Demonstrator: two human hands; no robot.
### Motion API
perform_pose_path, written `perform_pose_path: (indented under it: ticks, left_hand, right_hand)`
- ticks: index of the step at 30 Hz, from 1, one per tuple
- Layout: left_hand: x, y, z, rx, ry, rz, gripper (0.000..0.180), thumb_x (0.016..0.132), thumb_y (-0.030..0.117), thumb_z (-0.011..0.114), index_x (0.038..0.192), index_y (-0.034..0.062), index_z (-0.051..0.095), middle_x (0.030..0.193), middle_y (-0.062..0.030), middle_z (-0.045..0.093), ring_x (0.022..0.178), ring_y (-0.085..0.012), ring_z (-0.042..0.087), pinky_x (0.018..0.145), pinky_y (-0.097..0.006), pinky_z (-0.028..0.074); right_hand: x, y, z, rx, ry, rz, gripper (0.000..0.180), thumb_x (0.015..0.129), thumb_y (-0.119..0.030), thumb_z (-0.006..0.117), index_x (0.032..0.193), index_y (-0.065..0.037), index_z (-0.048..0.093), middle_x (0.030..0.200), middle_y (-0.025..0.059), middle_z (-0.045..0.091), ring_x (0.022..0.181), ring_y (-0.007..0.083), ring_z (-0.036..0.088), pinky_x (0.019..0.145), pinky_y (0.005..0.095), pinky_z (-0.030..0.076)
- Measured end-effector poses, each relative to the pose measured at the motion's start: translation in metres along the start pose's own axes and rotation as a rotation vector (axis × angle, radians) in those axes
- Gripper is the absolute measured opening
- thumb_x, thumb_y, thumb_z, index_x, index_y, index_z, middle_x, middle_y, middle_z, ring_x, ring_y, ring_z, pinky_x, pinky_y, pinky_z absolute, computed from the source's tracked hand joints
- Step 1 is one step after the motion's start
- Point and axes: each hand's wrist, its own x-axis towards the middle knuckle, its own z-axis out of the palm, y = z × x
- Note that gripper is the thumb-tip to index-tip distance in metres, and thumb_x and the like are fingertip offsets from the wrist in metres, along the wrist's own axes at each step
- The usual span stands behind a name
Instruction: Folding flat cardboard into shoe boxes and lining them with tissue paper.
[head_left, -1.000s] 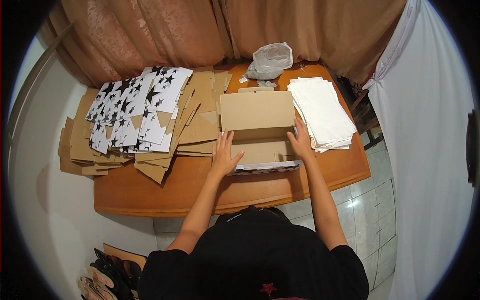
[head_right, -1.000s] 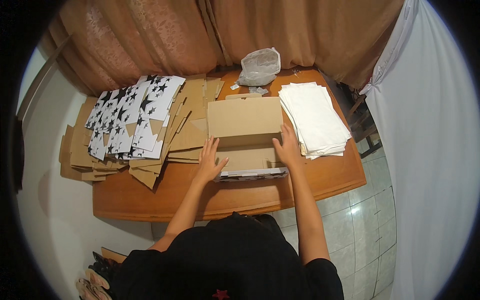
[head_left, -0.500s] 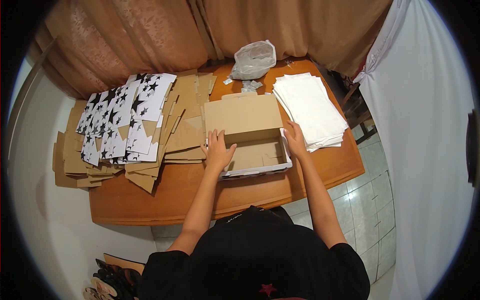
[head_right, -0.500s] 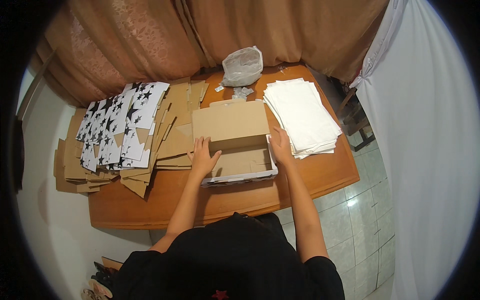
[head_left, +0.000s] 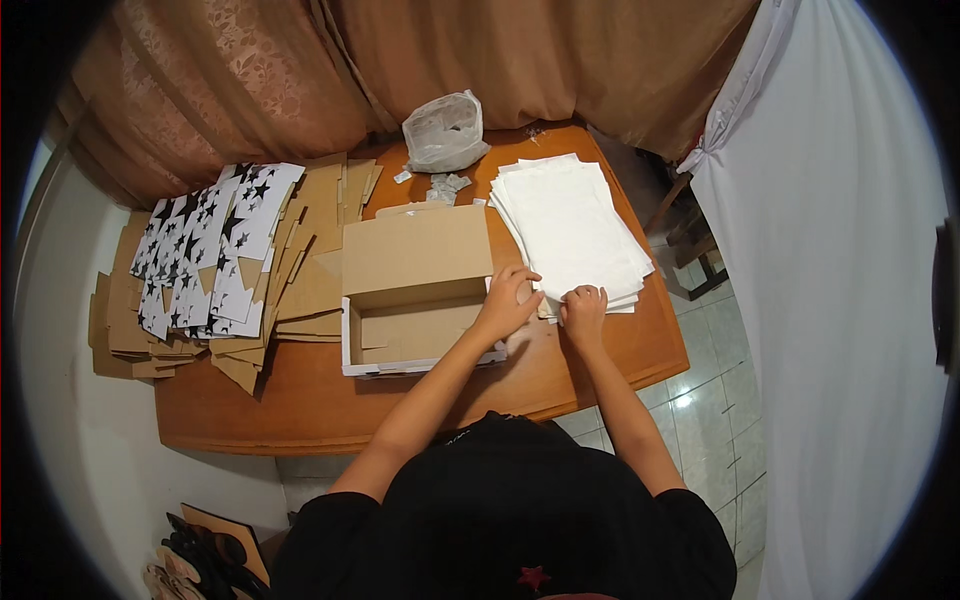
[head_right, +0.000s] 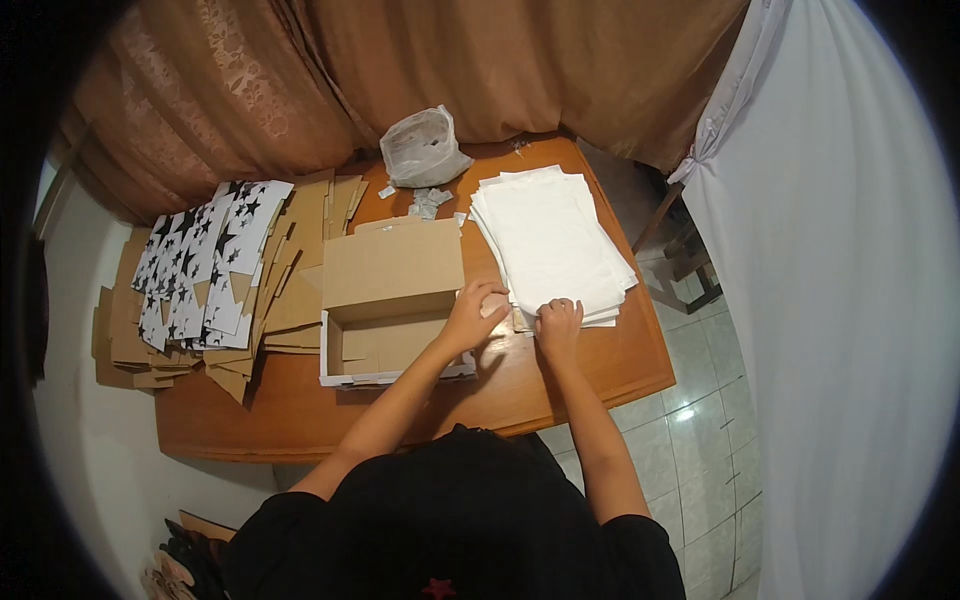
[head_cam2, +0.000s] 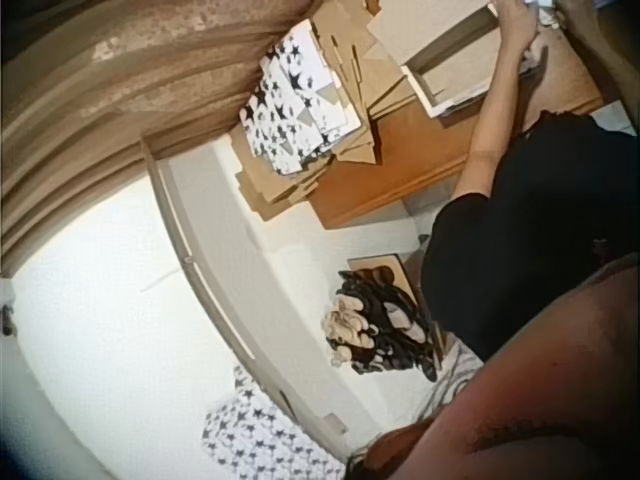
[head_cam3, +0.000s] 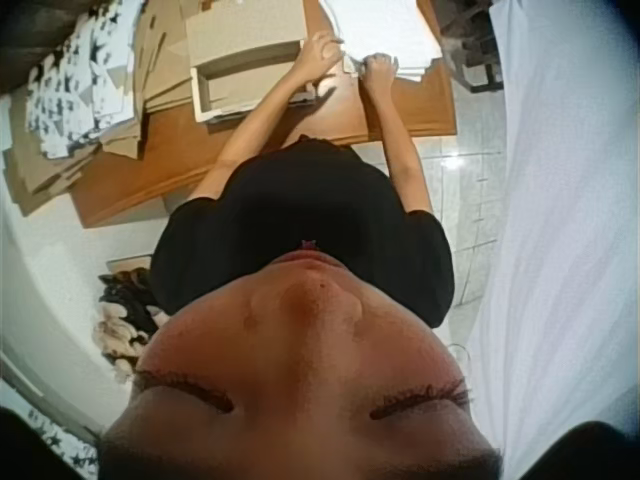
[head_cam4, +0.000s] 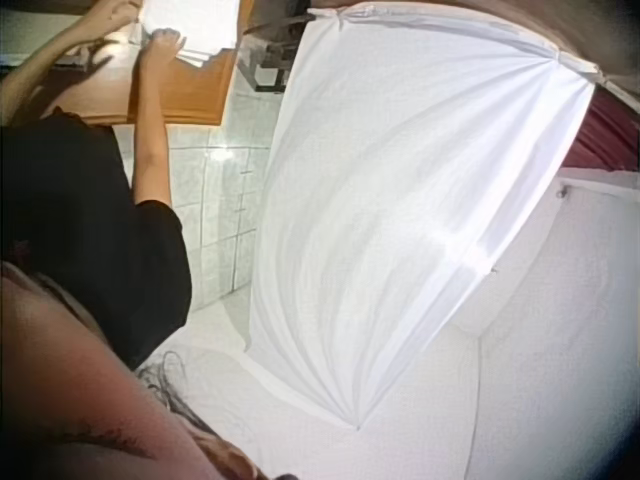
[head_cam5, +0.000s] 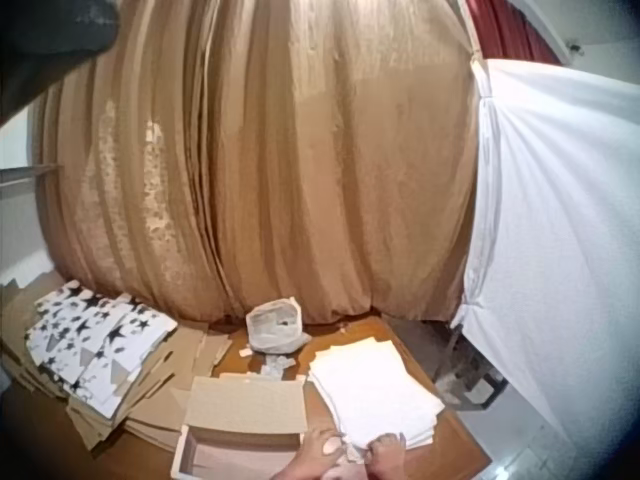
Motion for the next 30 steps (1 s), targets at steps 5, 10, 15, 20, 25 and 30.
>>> perform_pose_path:
  ticks: [5,10,15,20,25,30]
  left_hand:
    - [0.028,-0.012,0.024,-0.575,-0.328,-0.661,0.042,0.084,0.033,0.060,0.106,-0.0031,0.057,0.095,-0.0084,0.059,0.078,-0.0176,0.058,0.065,-0.028,0.050]
    - [0.050,-0.025,0.040,-0.413,-0.473,-0.797,0.057,0.079,0.048,0.060,0.106,-0.0012,0.048,0.092,-0.0105,0.049,0.080,-0.0205,0.054,0.070,-0.035,0.052]
    - [0.064,-0.041,0.053,-0.642,-0.416,-1.092,0.065,0.078,0.046,0.062,0.118,-0.0011,0.042,0.104,-0.0179,0.050,0.093,-0.0285,0.056,0.079,-0.041,0.050]
    - [0.074,-0.054,0.054,-0.841,-0.363,-1.167,0.048,0.080,0.033,0.062,0.116,0.0035,0.048,0.105,-0.0153,0.054,0.087,-0.0249,0.060,0.074,-0.037,0.052]
    - [0.078,-0.047,0.033,-0.588,-0.312,-0.928,0.025,0.080,0.007,0.053,0.104,0.0005,0.057,0.089,-0.0105,0.061,0.077,-0.0209,0.062,0.068,-0.034,0.052]
    - [0.053,-0.009,-0.038,-0.611,-0.192,-0.694,0.029,0.081,0.001,0.049,0.109,-0.0033,0.054,0.097,-0.0120,0.061,0.083,-0.0204,0.062,0.072,-0.032,0.052]
  right_hand:
    - [0.008,0.010,-0.010,0.081,-0.093,0.032,0.021,0.054,-0.016,0.077,0.063,-0.010,0.059,0.077,0.0034,0.056,0.088,0.0235,0.053,0.093,0.0524,0.033]
    - [0.016,0.022,-0.022,0.170,-0.071,0.017,0.036,0.045,-0.023,0.084,0.056,-0.010,0.052,0.071,0.0011,0.053,0.077,0.0222,0.053,0.092,0.0496,0.033]
    - [0.020,0.016,-0.044,0.471,-0.033,-0.091,0.032,0.053,-0.013,0.081,0.057,-0.008,0.049,0.071,0.0008,0.054,0.070,0.0224,0.053,0.087,0.0445,0.037]
    - [0.017,-0.016,-0.083,0.648,-0.088,-0.280,0.021,0.056,0.004,0.062,0.060,-0.005,0.042,0.097,0.0056,0.062,0.083,0.0273,0.055,0.078,0.0421,0.042]
    - [0.008,-0.046,-0.094,0.568,-0.159,-0.385,0.029,0.057,0.000,0.069,0.060,-0.007,0.040,0.104,0.0051,0.061,0.092,0.0269,0.054,0.088,0.0426,0.039]
    - [0.007,-0.084,-0.105,0.657,-0.195,-0.407,0.030,0.060,-0.006,0.071,0.059,-0.008,0.042,0.108,0.0064,0.058,0.094,0.0276,0.052,0.090,0.0424,0.037]
